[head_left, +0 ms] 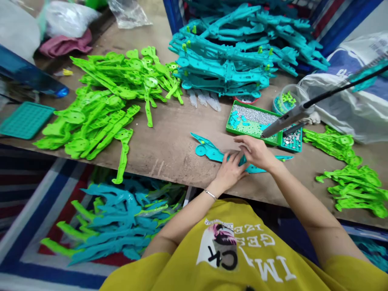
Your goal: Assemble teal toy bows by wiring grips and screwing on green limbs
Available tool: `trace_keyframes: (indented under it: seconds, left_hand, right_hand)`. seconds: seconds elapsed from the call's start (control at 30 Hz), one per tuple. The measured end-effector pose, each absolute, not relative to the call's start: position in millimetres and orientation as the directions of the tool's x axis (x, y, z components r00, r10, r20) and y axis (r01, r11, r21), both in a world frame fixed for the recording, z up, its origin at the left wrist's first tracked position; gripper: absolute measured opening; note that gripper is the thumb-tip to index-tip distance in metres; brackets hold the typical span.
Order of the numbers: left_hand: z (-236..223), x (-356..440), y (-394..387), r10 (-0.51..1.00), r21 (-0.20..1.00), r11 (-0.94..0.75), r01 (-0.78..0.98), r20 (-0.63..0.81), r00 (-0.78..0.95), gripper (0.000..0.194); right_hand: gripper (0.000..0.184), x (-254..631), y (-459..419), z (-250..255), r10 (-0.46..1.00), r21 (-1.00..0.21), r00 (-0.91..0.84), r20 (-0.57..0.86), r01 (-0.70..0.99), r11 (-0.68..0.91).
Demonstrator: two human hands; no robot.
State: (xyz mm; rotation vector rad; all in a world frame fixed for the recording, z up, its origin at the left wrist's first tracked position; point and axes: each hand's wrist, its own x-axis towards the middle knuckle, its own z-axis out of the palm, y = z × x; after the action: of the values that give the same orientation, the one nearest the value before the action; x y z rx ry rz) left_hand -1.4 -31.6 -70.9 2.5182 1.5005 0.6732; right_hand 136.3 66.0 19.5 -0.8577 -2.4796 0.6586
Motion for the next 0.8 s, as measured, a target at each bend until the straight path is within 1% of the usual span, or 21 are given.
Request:
trace_keyframes:
  seconds: [0.1,0.2,0.3,0.43,0.6,0.7,0.73,0.8]
  left_hand:
    - [-69.7,-7.3,-35.8,0.855,0.332,-0.506,0.796,0.316,0.411,0.044]
    - [-68.0,-20.7,-44.2,0.856,0.335,-0.507,0.794,0.301,0.420,0.043]
    - [-65.9,-38.7,-53.0,0.833,0.300,-0.538,0.788,0.334,0.441,0.038]
    - [-55.5,-64.1,-64.6,0.800,0.259,-0.567,0.782,0.400,0.447,0.036]
    - [-22.5,-120.1,-71.4,0.787,0.256,-0.569,0.782,0.447,0.426,0.044]
    - [5.8,-168.4,-65.9,0.800,0.275,-0.510,0.815,0.501,0.331,0.055]
    - [16.0,-183.2,-60.5,0.784,0.280,-0.496,0.822,0.551,0.286,0.058]
    - [36.7,-205.2,-40.7,0.771,0.277,-0.446,0.851,0.602,0.208,0.057]
  right_hand:
    - [0.030,177.6,58.5,28.3,0.759,-0.538,-0.589,0.277,0.559,0.631]
    - [0.025,222.5,48.0,36.0,0.862,-0.530,-0.377,0.338,0.681,0.505]
    - [0.023,261.2,32.6,32.9,0.905,-0.552,-0.149,0.398,0.749,0.366]
    - [0.022,291.4,9.4,5.7,0.903,-0.635,0.053,0.426,0.728,0.257]
    - [0.021,297.8,-15.5,-42.3,0.866,-0.737,0.276,0.418,0.660,0.146]
    - [0.023,295.1,-25.6,-65.2,0.860,-0.749,0.322,0.396,0.655,0.100]
    - [0.023,294.2,-27.8,-70.5,0.860,-0.748,0.328,0.392,0.658,0.089]
    - [0.023,292.8,-30.4,-77.4,0.858,-0.737,0.332,0.393,0.671,0.078]
